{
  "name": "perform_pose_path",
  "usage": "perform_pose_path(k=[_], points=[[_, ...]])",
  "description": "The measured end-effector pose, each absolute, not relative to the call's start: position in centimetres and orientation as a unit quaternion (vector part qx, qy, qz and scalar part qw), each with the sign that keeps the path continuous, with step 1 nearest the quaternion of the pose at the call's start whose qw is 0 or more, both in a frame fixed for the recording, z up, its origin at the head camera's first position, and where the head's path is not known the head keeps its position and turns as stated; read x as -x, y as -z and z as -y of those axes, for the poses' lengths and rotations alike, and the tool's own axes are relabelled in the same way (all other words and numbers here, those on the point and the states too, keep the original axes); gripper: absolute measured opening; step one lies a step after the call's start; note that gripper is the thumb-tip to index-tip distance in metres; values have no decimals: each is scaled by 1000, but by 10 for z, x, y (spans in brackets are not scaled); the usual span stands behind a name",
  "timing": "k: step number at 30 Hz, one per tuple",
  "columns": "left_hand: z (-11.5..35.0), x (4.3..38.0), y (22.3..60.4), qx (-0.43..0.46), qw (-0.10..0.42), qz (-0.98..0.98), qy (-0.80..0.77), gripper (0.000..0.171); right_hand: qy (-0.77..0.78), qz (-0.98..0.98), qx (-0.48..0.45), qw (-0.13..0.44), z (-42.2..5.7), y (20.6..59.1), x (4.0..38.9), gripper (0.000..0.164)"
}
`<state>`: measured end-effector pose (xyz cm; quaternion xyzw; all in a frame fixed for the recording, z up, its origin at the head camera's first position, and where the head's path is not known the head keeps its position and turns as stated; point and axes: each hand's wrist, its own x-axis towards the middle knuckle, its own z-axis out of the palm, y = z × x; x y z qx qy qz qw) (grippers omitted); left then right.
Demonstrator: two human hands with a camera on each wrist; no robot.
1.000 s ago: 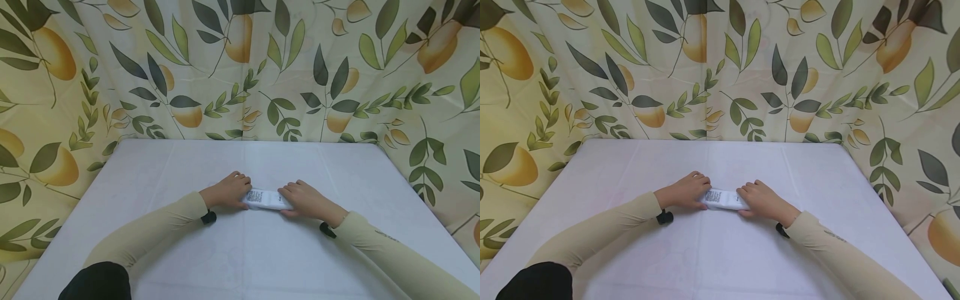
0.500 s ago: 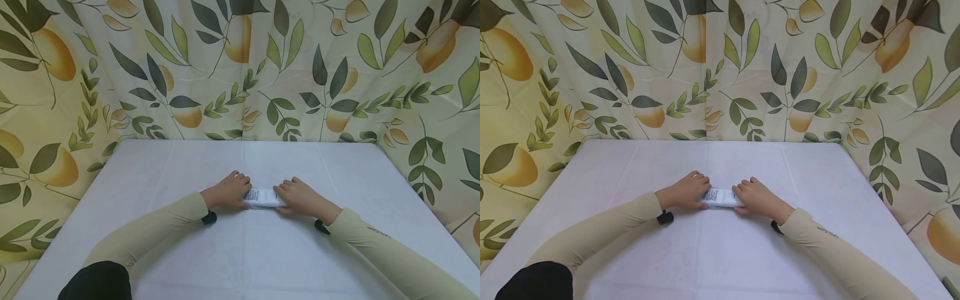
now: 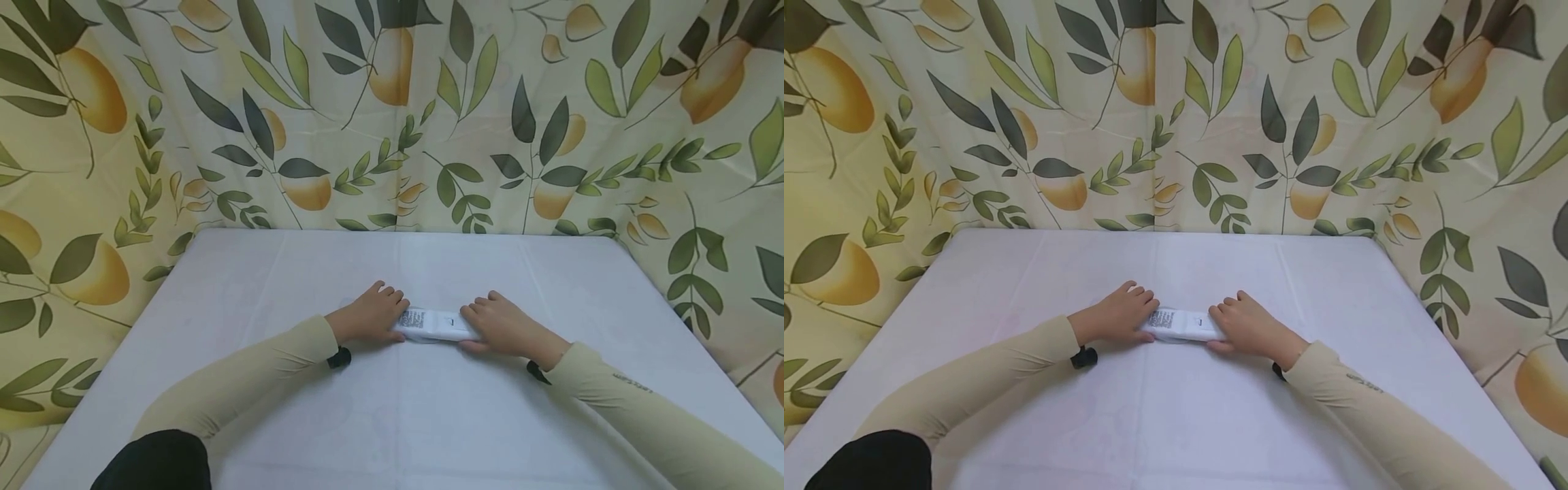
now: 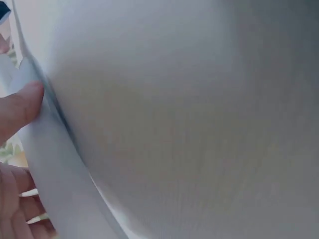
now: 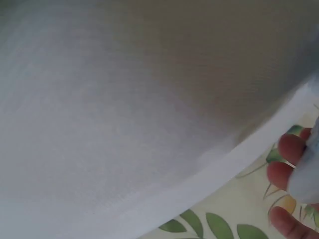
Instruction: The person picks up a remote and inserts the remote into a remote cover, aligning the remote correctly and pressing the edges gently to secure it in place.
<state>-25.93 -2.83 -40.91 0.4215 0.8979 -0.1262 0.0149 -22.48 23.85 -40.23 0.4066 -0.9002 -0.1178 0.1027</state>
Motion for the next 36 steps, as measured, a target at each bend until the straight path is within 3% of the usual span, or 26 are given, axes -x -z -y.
perform_pose_path(k=[5, 13, 17, 28, 36], points=[[34, 264, 395, -422, -42, -900, 101, 64, 103, 900, -389, 168, -238, 394, 225, 51], [42, 271, 353, -420, -201, -884, 46, 60, 58, 873, -356, 329, -236, 375, 231, 63], [46, 273, 340, -421, -253, -870, 47, 61, 34, 857, -355, 372, -232, 366, 234, 65], [51, 270, 321, -471, -300, -828, 37, 64, 22, 828, -375, 416, -228, 347, 234, 66], [46, 270, 315, -457, -326, -827, 34, 61, 22, 830, -354, 430, -223, 343, 234, 67]])
